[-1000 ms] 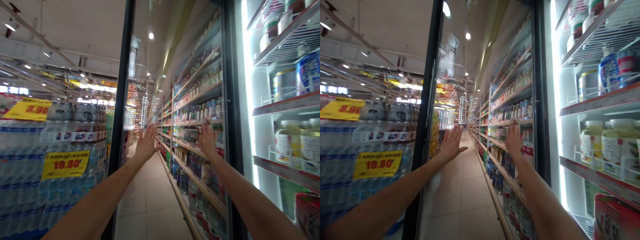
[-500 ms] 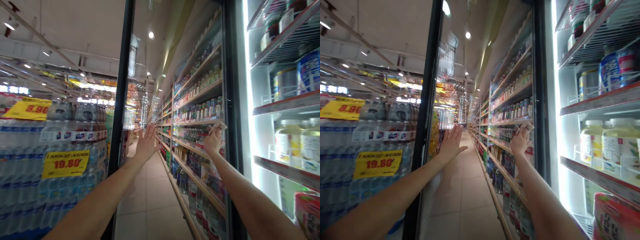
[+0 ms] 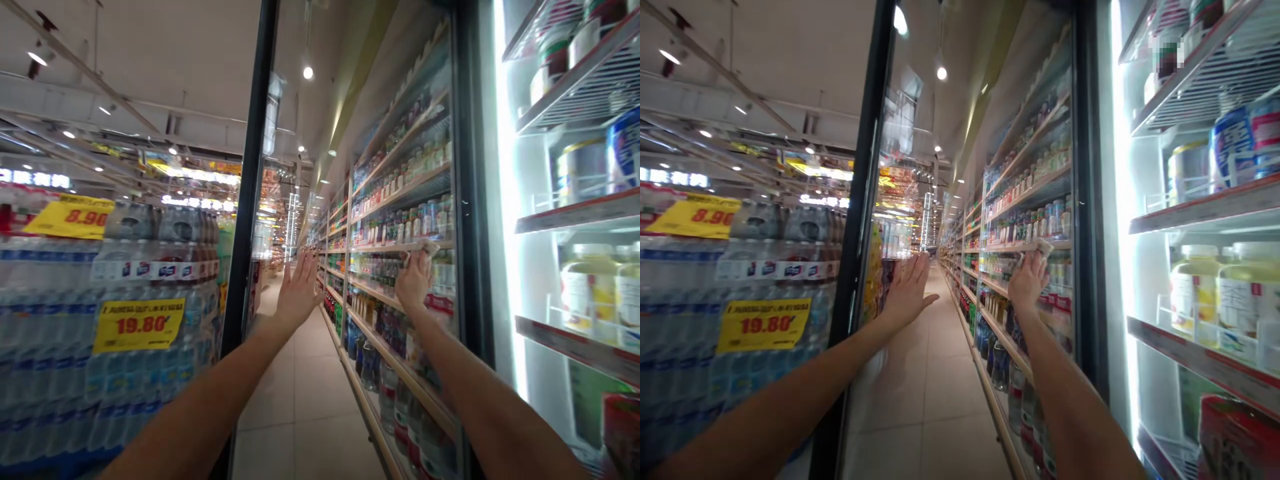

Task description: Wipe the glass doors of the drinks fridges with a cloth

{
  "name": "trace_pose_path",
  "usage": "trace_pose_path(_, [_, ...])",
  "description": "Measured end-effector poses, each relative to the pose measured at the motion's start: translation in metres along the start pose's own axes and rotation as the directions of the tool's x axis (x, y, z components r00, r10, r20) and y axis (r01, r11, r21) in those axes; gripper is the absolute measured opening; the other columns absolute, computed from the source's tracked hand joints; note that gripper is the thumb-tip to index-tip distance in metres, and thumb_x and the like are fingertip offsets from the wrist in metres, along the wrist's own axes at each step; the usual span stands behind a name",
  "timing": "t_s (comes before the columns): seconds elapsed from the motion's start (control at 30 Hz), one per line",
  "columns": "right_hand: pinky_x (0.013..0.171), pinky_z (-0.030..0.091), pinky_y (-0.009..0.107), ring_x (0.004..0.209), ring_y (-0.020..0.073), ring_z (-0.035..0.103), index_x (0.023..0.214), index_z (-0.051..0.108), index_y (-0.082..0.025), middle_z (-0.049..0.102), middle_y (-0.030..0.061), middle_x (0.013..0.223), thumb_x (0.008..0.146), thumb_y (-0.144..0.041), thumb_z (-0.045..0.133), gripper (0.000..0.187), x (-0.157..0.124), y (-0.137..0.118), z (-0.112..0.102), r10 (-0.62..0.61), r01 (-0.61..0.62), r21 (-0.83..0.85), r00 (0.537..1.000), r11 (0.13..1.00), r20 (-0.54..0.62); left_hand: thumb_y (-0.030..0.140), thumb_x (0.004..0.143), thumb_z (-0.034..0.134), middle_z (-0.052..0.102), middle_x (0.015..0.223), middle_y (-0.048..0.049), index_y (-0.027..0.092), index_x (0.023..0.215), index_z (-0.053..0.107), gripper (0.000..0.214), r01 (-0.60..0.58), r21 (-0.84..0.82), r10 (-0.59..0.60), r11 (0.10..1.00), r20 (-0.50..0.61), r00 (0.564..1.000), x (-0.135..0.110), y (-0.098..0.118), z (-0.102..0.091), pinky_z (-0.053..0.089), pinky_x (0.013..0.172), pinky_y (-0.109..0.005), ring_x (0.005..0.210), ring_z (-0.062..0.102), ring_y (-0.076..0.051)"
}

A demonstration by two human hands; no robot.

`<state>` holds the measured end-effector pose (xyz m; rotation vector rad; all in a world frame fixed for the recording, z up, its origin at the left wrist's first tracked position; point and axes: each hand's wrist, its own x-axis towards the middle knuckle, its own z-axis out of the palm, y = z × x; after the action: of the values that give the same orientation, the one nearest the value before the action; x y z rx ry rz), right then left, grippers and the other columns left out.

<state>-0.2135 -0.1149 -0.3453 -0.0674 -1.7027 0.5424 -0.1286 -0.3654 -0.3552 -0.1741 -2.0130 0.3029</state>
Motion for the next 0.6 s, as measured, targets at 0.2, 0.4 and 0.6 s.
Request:
trace_pose_path(0.2, [0.108, 0.022, 0.05, 0.138, 0.0263, 0.019, 0.136, 0.042, -0.024, 0.035, 0.0044, 0.146, 0.085, -0.017, 0.035, 0.052, -0.016, -0.048, 0.001, -0.567, 0.559, 0.107, 0.79, 0.822, 0.234, 0.046, 0.085, 0.047, 0.016, 0.151, -0.0122, 0.011, 0.142, 0.024, 0.071, -0.029, 0.025, 0.03, 0.999, -0.029, 0.999, -0.003, -0.008, 0.003, 0.011, 0.112, -0.051, 0.14, 0.013, -0.026])
trace_pose_path(0.4, [0.104, 0.021, 0.058, 0.135, 0.0304, 0.024, 0.137, 0.039, -0.02, 0.031, 0.0105, 0.146, 0.085, -0.018, 0.033, 0.053, 0.008, -0.039, -0.004, -0.243, 0.237, 0.065, 0.963, 0.969, 0.117, 0.054, 0.082, 0.049, 0.018, 0.149, -0.0172, 0.009, 0.142, 0.025, 0.078, 0.079, 0.016, -0.078, 0.997, -0.027, 0.997, -0.009, -0.025, 0.002, 0.013, 0.112, -0.052, 0.139, 0.016, -0.029])
trace_pose_path(0.6, [0.109, 0.019, 0.052, 0.137, 0.027, 0.021, 0.137, 0.039, -0.022, 0.032, 0.0054, 0.147, 0.085, -0.017, 0.036, 0.052, -0.013, -0.097, -0.002, -0.604, 0.58, 0.17, 0.771, 0.797, 0.2, 0.049, 0.083, 0.05, 0.022, 0.148, -0.0161, 0.01, 0.14, 0.029, 0.072, -0.006, 0.038, 0.007, 0.999, -0.026, 1.0, -0.015, -0.033, -0.002, 0.014, 0.111, -0.053, 0.139, 0.018, -0.028])
